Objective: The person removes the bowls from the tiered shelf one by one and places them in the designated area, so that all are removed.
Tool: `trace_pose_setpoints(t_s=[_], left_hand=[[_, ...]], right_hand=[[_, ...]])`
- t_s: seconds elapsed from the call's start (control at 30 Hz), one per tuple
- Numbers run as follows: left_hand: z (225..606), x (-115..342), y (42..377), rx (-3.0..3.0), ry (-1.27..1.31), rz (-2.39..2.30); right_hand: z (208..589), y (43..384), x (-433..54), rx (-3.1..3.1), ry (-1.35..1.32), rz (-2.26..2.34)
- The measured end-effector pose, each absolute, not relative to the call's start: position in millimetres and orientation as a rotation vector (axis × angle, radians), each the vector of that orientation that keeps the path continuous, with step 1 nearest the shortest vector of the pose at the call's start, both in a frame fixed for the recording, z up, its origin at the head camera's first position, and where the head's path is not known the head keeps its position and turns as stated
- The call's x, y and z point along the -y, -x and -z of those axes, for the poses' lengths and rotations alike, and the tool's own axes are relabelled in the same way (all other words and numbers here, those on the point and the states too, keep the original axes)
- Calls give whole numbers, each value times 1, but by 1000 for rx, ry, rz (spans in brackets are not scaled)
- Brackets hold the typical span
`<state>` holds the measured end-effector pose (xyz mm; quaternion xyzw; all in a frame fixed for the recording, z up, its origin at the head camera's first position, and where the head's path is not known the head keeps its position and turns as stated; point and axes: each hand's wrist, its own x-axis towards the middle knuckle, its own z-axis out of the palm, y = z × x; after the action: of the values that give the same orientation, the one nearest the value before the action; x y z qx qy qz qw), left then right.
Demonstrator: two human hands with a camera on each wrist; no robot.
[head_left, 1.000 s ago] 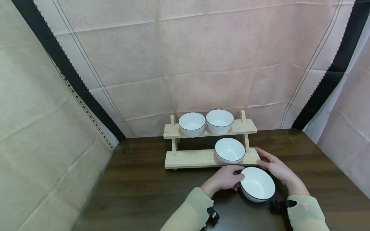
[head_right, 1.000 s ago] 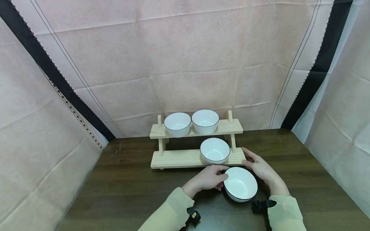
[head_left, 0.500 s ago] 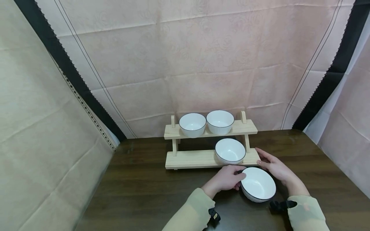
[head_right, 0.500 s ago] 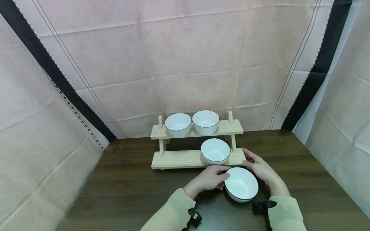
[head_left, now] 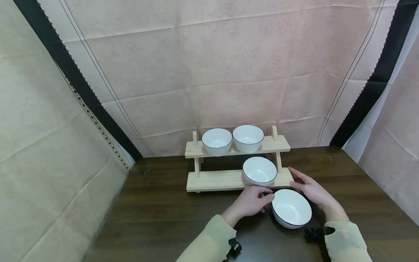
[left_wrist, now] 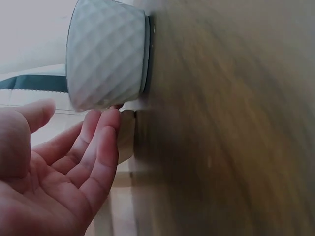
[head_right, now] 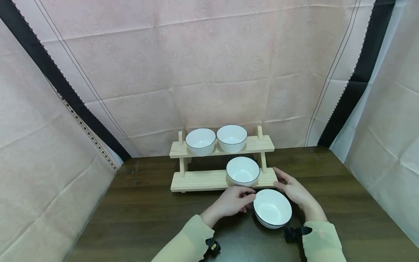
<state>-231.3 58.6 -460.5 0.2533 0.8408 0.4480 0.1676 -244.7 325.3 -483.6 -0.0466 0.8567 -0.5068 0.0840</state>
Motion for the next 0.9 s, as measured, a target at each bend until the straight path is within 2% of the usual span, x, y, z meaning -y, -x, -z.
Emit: trace_pose_setpoints(t_s=[0.2, 0.53, 0.9], left_hand=[[451, -40, 232, -2473, -776, -1284], [432, -7, 241, -2493, -772, -1567], [431, -6, 264, -2558, -592, -1800]], right_hand=[[483, 245, -325, -2561, 127, 1511], [483, 245, -325, -2560, 109, 1503], [482, 244, -325, -2550, 117, 1510]])
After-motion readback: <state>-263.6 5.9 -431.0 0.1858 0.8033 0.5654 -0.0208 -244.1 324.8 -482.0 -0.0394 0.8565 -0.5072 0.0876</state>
